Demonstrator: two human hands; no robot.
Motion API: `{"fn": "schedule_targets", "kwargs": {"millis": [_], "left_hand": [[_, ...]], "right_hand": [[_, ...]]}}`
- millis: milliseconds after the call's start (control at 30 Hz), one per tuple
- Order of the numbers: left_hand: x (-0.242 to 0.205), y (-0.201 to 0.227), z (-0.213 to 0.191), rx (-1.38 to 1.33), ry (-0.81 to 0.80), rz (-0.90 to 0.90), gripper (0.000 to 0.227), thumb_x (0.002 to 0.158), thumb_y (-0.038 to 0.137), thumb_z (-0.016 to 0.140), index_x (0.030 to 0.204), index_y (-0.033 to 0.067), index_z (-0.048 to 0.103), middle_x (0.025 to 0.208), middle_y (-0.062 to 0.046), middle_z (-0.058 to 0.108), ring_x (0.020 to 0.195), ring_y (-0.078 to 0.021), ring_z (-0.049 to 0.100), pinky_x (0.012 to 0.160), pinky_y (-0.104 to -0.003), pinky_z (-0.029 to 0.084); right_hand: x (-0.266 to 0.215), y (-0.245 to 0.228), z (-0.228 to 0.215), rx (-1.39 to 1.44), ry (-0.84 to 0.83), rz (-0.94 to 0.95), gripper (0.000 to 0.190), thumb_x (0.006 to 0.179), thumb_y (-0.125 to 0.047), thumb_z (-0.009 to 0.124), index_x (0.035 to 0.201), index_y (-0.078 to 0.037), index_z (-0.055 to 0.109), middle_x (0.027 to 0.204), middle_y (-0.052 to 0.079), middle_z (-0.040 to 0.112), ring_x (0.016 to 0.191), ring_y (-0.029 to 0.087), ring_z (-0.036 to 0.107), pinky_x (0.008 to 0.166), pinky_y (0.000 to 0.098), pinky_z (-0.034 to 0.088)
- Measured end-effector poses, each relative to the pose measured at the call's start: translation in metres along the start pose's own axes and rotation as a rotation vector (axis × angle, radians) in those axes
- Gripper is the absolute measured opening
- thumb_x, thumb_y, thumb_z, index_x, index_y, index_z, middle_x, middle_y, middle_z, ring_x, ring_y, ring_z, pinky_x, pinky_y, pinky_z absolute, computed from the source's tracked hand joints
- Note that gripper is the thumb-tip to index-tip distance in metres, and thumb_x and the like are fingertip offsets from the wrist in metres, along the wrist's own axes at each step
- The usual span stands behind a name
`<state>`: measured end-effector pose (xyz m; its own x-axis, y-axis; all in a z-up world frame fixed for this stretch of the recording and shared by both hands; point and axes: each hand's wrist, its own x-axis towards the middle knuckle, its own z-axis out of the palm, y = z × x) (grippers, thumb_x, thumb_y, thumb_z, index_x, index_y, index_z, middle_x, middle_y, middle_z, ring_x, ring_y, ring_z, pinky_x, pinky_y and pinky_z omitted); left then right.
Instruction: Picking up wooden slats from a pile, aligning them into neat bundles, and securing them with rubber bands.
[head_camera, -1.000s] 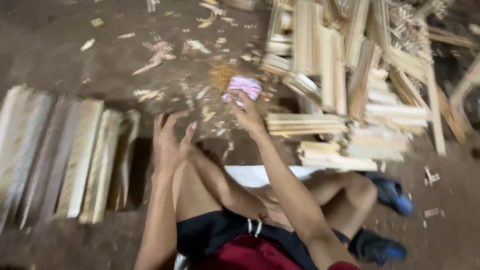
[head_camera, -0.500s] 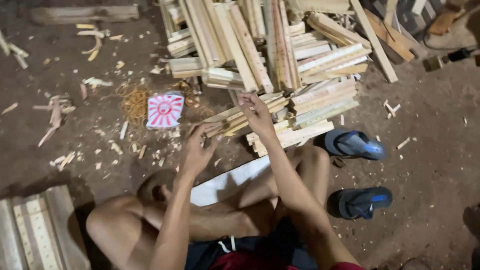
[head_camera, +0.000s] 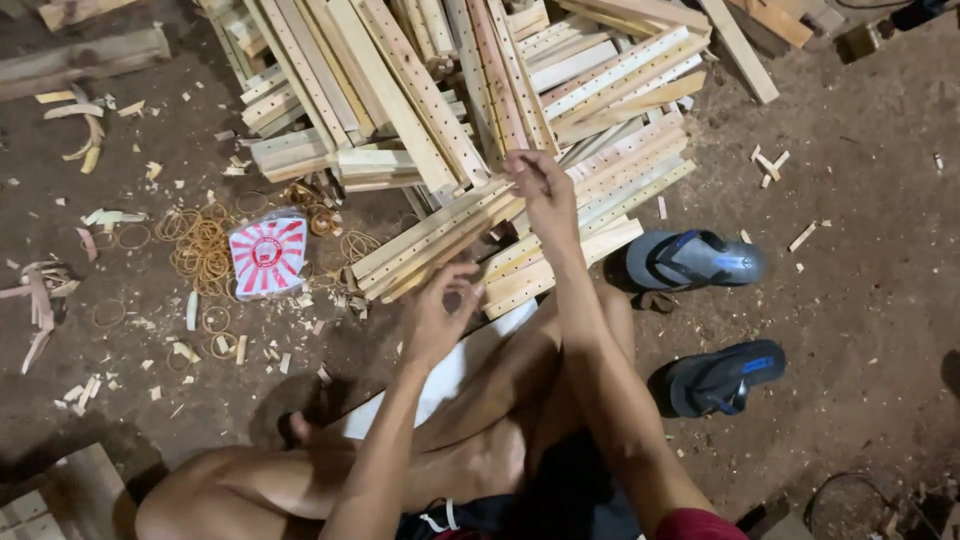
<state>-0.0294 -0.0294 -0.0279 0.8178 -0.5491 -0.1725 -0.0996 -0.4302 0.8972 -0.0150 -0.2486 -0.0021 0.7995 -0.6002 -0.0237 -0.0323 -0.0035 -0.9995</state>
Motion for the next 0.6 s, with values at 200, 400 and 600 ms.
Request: {"fn": "schedule_targets", "kwargs": {"millis": [200,400,600], "left_hand": [[-0.039,-0.015,0.032,-0.153,-0.002,-0.037,0.020,0.094,0.025,0.073,0.112,0.0164,0.077,0.094,-0.013,0.077,0.096,-0.0322,0.075,0.086,-0.043,0.061],[-0.071,-0.023,0.037,-0.177,-0.028,-0.038,0.011,0.094,0.024,0.073,0.101,0.0191,0.080,0.087,-0.008,0.079,0.089,-0.0244,0.077,0.082,-0.040,0.061],[-0.067,-0.022,0.033,-0.285,-0.063,0.027,0.009,0.090,0.007,0.072,0.099,0.0053,0.073,0.083,0.000,0.073,0.072,-0.0099,0.063,0.068,-0.023,0.051]], "right_hand": [[0.019,0.006,-0.024,0.017,0.103,-0.007,0.022,0.104,-0.021,0.063,0.116,-0.004,0.069,0.102,0.012,0.070,0.096,0.020,0.070,0.081,0.0269,0.062],[0.042,0.009,-0.032,-0.078,0.122,-0.049,0.022,0.103,-0.022,0.065,0.114,-0.003,0.069,0.100,0.010,0.071,0.093,0.019,0.069,0.079,0.0290,0.060],[0.069,-0.002,-0.025,-0.209,0.116,-0.097,0.014,0.100,-0.012,0.064,0.110,-0.005,0.071,0.078,-0.002,0.060,0.060,0.005,0.041,0.055,0.0202,0.033]]}}
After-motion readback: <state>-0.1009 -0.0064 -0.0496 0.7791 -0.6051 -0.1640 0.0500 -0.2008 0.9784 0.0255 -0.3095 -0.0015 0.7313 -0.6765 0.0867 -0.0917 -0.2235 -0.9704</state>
